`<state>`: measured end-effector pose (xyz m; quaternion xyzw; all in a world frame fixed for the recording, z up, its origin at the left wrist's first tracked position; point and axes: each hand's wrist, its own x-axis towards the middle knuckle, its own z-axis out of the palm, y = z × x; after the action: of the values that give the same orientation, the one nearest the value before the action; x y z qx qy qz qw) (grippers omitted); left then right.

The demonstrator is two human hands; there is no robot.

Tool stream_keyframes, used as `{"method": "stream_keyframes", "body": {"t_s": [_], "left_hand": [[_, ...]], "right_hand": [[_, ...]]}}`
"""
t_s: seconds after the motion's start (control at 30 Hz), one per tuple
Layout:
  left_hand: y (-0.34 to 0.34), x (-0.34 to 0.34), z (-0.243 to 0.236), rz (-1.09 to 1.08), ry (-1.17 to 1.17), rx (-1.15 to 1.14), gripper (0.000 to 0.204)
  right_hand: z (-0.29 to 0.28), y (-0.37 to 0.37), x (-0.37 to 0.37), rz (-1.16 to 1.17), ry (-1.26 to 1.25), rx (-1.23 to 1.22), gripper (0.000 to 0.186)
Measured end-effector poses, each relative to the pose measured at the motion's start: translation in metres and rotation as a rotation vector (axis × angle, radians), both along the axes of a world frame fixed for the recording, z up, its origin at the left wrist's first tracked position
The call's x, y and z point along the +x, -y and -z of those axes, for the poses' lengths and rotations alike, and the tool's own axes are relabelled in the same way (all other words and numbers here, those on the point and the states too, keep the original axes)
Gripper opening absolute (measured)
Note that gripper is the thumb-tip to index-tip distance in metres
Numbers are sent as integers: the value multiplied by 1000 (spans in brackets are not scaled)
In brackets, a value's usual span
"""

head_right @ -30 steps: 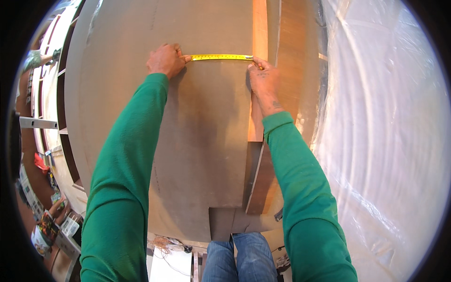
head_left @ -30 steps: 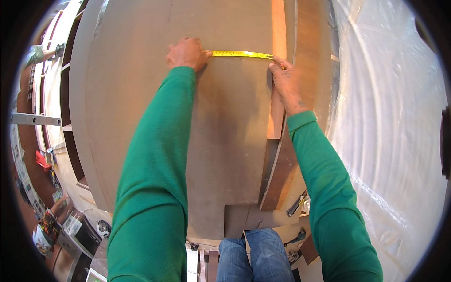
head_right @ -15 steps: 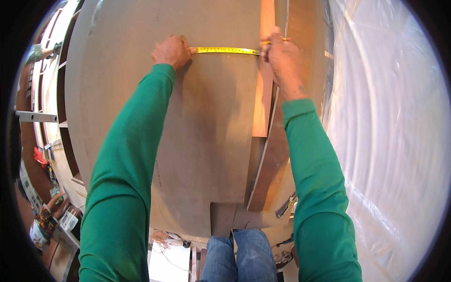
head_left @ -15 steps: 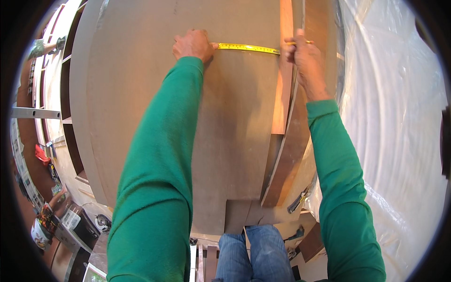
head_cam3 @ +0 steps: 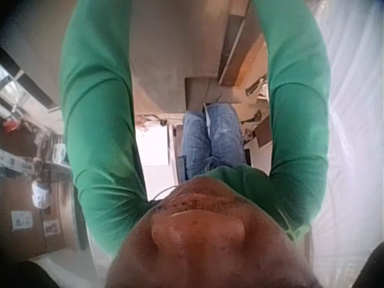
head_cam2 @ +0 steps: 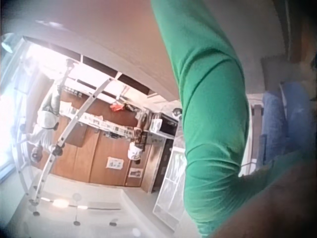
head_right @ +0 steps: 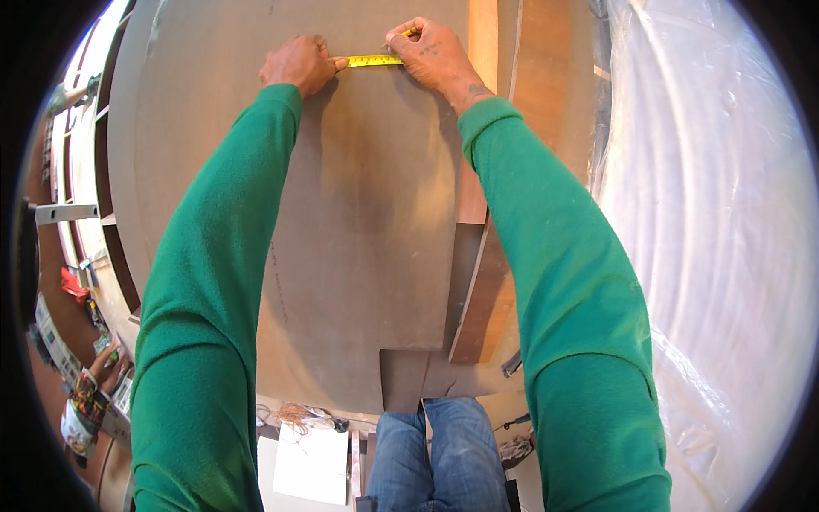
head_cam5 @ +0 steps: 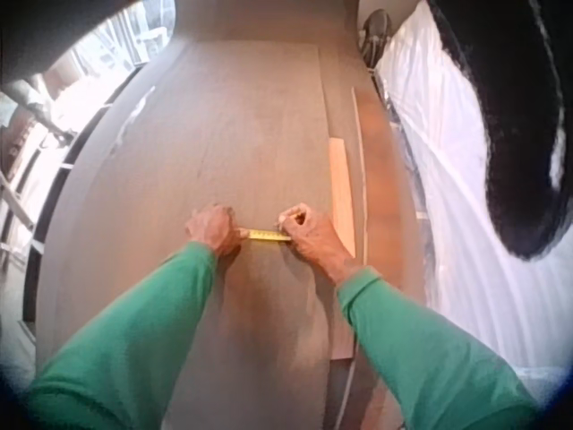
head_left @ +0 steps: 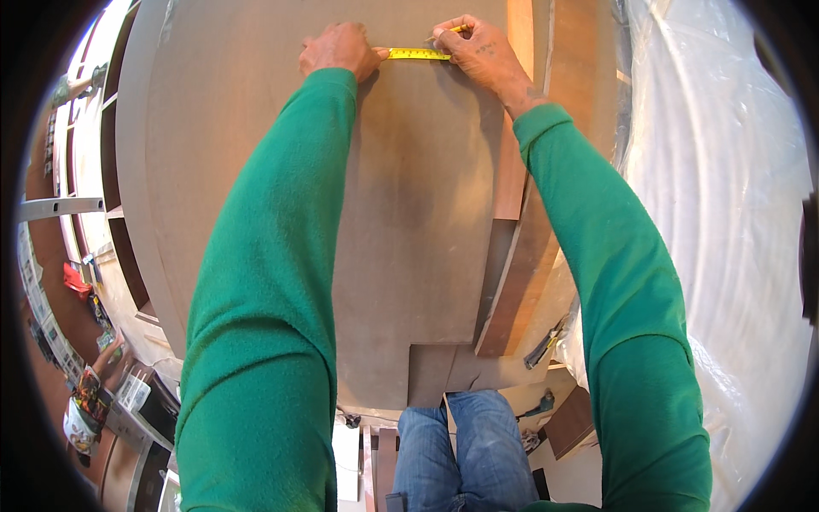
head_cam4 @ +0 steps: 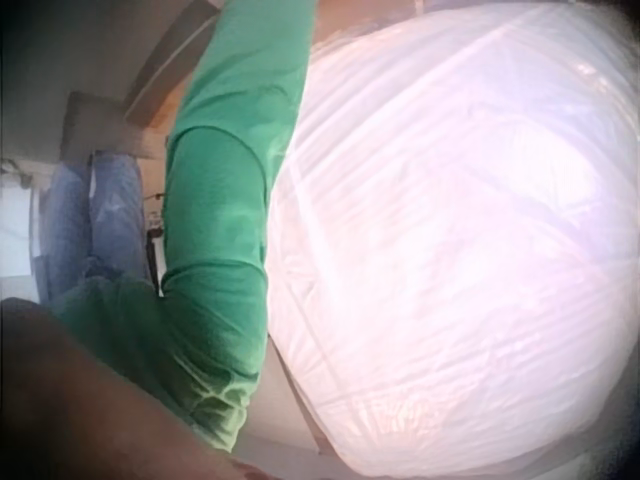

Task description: The person measures a large sheet of wood with a tape measure and marks it with a pencil. They then use a straight edge and a utility knife to cut the wood along the marked line. Finally, they lift and move the cut piece of wood.

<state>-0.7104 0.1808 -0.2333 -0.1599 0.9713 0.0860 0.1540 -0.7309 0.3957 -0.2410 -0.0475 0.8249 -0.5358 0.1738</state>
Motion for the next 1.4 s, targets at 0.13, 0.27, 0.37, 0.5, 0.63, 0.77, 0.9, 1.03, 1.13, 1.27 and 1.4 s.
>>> {"method": "stream_keyframes", "body": {"t_s": [0.13, 0.27, 0.37, 0.5, 0.63, 0.77, 0.9, 1.03, 1.13, 1.27, 1.4], "left_hand": [[2, 0, -1, -9, 12, -14, 42], [0, -3, -2, -13, 38, -17, 42], [2, -3, -2, -7, 47, 7, 42], [3, -2, -2, -13, 28, -5, 42], [1, -3, -3, -4, 31, 8, 42], [1, -2, -2, -4, 25, -5, 42], [1, -3, -4, -13, 33, -4, 42], [1, -3, -2, -6, 34, -1, 42], [3, -2, 1, -4, 18, -9, 42], [2, -2, -1, 3, 13, -7, 42], [3, -2, -1, 4, 17, -13, 42]], "right_hand": [[0, 3, -2, -39, -23, 99, 41], [3, 4, -7, -56, -9, 170, 40], [2, 7, -7, -64, -10, 243, 40], [3, 9, -4, -53, -39, 221, 39], [9, 6, -3, -48, -62, 175, 39], [8, 9, -4, -45, -32, 207, 39], [11, 9, -6, -28, -54, 215, 39], [17, 8, -5, -13, -81, 195, 39], [15, 10, -5, -24, -96, 237, 39], [16, 11, -3, 28, -78, 172, 39], [16, 12, -3, 0, -107, 211, 39]]}}
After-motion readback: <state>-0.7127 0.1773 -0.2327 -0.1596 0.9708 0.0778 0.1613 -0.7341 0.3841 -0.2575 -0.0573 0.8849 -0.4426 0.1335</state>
